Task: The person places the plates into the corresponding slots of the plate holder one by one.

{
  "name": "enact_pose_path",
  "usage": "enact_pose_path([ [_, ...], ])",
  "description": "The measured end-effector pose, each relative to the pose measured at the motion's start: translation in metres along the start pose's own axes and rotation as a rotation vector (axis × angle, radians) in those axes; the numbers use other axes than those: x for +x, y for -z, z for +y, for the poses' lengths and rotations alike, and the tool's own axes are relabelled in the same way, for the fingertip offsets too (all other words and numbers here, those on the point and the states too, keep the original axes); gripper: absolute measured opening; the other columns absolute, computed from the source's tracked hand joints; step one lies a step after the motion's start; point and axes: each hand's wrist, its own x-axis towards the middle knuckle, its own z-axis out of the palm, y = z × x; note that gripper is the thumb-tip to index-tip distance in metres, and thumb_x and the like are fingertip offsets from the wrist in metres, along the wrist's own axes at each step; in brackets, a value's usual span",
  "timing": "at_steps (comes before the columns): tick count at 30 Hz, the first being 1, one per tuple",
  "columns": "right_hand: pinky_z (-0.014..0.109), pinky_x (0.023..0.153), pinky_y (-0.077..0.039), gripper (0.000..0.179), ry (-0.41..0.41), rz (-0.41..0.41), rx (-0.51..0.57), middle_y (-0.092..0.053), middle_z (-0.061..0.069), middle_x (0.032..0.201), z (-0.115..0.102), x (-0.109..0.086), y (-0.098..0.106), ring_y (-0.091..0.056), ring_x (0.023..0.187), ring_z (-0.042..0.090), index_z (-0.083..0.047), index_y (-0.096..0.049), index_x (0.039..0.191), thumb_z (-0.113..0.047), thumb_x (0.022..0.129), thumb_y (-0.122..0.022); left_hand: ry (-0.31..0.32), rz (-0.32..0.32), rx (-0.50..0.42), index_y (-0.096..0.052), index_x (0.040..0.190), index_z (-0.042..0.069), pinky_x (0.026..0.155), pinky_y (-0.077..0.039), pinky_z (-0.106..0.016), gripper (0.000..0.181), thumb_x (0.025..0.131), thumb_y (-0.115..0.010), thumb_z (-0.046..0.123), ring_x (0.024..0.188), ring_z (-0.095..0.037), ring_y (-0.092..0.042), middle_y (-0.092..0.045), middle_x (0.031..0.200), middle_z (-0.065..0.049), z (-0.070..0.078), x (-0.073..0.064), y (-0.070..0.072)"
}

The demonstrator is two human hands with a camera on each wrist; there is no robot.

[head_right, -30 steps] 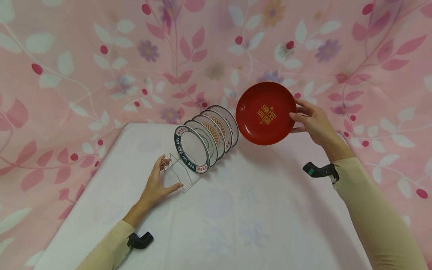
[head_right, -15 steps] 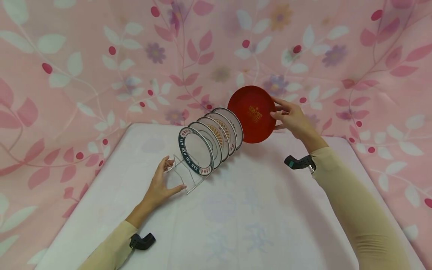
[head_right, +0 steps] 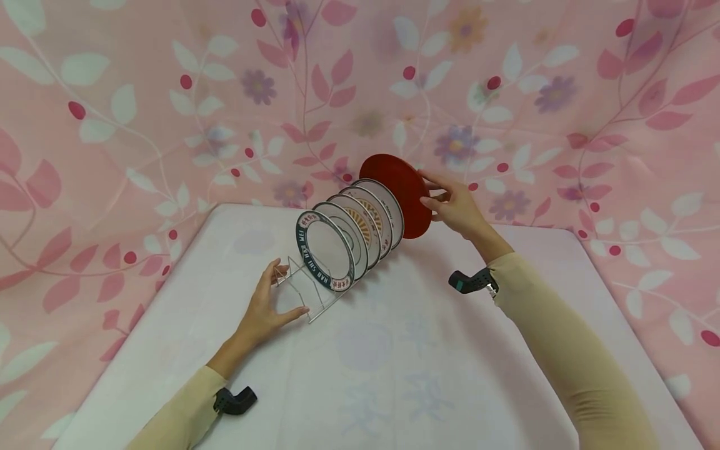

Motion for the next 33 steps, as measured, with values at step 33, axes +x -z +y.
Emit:
enact_pose_path([
  [33, 0.046, 0.081, -0.058, 0.053, -0.043, 0.083, -0.003, -0.053, 0.02, 0.139, 0.036, 0.016, -0.051, -0.063, 0.11, 0.036, -0.021, -0.047, 0.147, -0.007, 0.097, -0.058, 0.017, -0.012, -0.022, -0.016, 0.156, 0.019, 0.112, -0.035, -0.044, 0.12, 0.065, -0.092, 0.035, 0.128, -0.023, -0.043, -0.046, 0.14, -0.016, -0.002, -0.001, -0.003],
])
